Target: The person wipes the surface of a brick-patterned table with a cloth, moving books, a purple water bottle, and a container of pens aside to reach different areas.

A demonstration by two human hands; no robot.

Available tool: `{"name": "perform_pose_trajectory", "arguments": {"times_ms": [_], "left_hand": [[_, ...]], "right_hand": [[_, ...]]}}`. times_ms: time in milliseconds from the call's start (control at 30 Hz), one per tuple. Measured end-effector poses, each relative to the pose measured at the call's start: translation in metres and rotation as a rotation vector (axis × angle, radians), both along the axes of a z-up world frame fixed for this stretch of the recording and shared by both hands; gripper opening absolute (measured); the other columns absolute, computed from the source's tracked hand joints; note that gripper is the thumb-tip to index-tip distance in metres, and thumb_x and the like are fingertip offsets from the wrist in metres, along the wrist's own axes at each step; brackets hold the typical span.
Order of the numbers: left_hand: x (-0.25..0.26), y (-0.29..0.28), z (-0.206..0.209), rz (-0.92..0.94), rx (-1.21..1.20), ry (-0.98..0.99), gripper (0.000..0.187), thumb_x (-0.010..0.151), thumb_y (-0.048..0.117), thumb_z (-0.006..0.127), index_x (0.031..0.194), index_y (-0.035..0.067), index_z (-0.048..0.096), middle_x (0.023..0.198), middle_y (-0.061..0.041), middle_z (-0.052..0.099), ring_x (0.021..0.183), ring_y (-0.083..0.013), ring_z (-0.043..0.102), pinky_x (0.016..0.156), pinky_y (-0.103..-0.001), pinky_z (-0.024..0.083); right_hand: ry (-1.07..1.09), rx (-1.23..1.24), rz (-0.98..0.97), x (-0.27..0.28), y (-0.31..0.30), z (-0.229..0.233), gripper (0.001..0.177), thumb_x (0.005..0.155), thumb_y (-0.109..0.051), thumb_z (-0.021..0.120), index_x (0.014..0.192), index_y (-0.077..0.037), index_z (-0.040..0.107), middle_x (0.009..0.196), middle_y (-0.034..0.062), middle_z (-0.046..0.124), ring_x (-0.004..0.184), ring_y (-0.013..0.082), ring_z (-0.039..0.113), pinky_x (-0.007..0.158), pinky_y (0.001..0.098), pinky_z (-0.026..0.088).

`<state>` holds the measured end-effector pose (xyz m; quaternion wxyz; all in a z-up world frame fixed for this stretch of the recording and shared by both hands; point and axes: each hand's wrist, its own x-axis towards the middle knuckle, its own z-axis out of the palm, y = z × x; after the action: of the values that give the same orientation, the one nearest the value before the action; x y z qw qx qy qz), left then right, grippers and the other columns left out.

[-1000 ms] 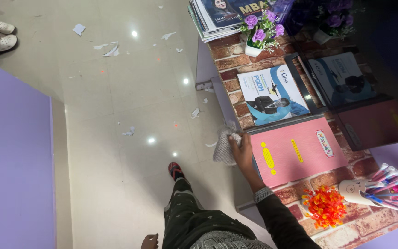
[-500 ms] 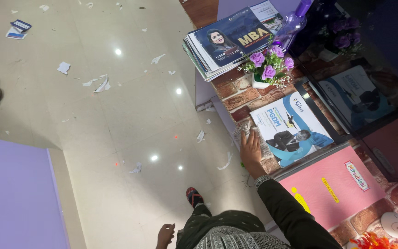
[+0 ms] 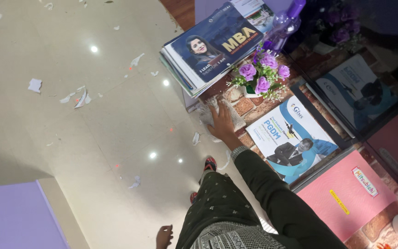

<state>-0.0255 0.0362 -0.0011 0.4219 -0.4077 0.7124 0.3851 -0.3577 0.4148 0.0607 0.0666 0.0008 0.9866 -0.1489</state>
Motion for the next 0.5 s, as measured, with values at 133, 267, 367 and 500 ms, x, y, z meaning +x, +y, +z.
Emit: {"name": "perform_pose_trajectory", "arguments": {"times_ms": [133,267,367,500], "left_hand": [[-0.035,0.04,0.002,-0.169,0.061,-0.103,0.049,0.092,0.042,0.068,0.125,0.006,0.066,0.097,-0.01,0.075,0.08,-0.0203,0.071,0.061,-0.034,0.057],[-0.078,0.045,0.0,-0.233,0.073,-0.138,0.048,0.093,0.042,0.067,0.126,0.007,0.065,0.098,-0.011,0.075,0.081,-0.021,0.071,0.062,-0.035,0.057],[-0.131,0.035,-0.012,-0.165,0.05,-0.057,0.048,0.093,0.041,0.067,0.126,0.007,0.064,0.099,-0.011,0.076,0.081,-0.0215,0.072,0.062,-0.036,0.058],[-0.204,0.046,-0.026,-0.02,0.09,0.21,0.046,0.096,0.038,0.064,0.127,0.004,0.064,0.107,-0.015,0.076,0.087,-0.0225,0.073,0.068,-0.037,0.059]], "right_hand": [[0.069,-0.101,0.022,-0.038,0.004,0.003,0.083,0.087,-0.047,0.071,0.154,-0.017,0.033,0.16,0.0284,0.024,0.151,0.044,0.021,0.124,0.0552,0.017],[0.043,-0.043,0.008,0.016,0.007,0.002,0.078,0.087,-0.041,0.07,0.153,-0.018,0.037,0.162,0.0247,0.028,0.152,0.0405,0.025,0.125,0.0543,0.019],[0.061,-0.212,-0.101,0.093,0.027,0.011,0.069,0.085,-0.029,0.074,0.149,-0.021,0.048,0.158,0.021,0.036,0.149,0.0415,0.031,0.123,0.0529,0.025],[-0.009,-0.217,-0.141,0.156,0.052,0.017,0.065,0.08,-0.021,0.073,0.143,-0.021,0.055,0.156,0.02,0.039,0.148,0.04,0.035,0.121,0.0515,0.03]]}}
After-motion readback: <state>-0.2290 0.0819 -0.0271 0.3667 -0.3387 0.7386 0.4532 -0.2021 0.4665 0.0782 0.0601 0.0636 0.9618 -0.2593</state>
